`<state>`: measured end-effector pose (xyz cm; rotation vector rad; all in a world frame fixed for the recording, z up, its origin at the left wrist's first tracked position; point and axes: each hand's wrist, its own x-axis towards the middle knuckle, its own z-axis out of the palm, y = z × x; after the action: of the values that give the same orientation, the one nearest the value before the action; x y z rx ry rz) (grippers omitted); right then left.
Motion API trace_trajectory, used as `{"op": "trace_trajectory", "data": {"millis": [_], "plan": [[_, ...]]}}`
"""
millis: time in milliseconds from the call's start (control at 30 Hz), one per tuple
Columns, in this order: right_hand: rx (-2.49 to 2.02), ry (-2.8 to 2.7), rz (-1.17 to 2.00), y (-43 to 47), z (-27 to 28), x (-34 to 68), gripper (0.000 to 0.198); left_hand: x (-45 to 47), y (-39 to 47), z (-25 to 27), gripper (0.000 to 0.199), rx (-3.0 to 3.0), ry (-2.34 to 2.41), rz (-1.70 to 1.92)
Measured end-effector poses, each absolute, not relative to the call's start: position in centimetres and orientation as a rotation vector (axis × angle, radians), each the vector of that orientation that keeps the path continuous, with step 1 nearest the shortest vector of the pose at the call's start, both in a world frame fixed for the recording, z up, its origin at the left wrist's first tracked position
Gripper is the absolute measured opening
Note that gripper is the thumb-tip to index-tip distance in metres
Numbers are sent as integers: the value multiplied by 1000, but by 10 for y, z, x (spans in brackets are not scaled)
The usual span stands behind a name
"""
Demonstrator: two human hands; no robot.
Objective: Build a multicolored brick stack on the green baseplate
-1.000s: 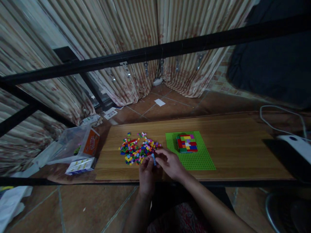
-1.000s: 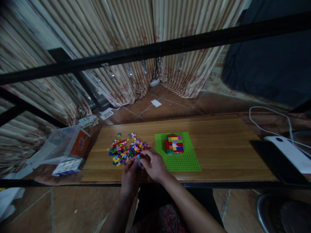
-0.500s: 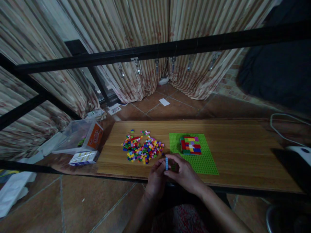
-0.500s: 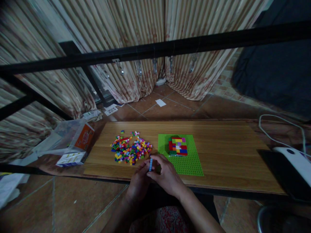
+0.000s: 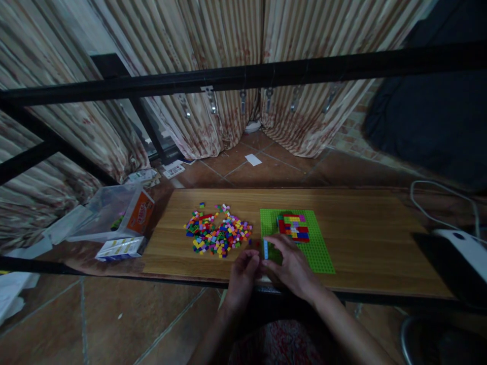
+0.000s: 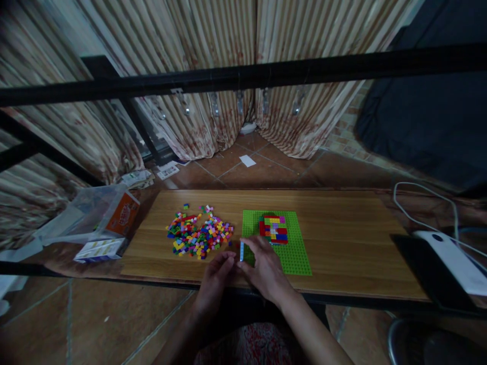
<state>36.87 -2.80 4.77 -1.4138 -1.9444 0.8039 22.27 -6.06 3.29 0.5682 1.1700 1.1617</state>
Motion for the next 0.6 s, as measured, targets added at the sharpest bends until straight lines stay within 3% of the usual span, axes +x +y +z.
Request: {"op": "trace_trajectory", "data": {"millis": [267,600], "plan": [[-1275,-2054,906,-29,43,339,53,198,-58,26,22,979,1447,1184],[-1372,-1956,787,24,37,321,20,172,-57,20,20,1584,1826,923]]}}
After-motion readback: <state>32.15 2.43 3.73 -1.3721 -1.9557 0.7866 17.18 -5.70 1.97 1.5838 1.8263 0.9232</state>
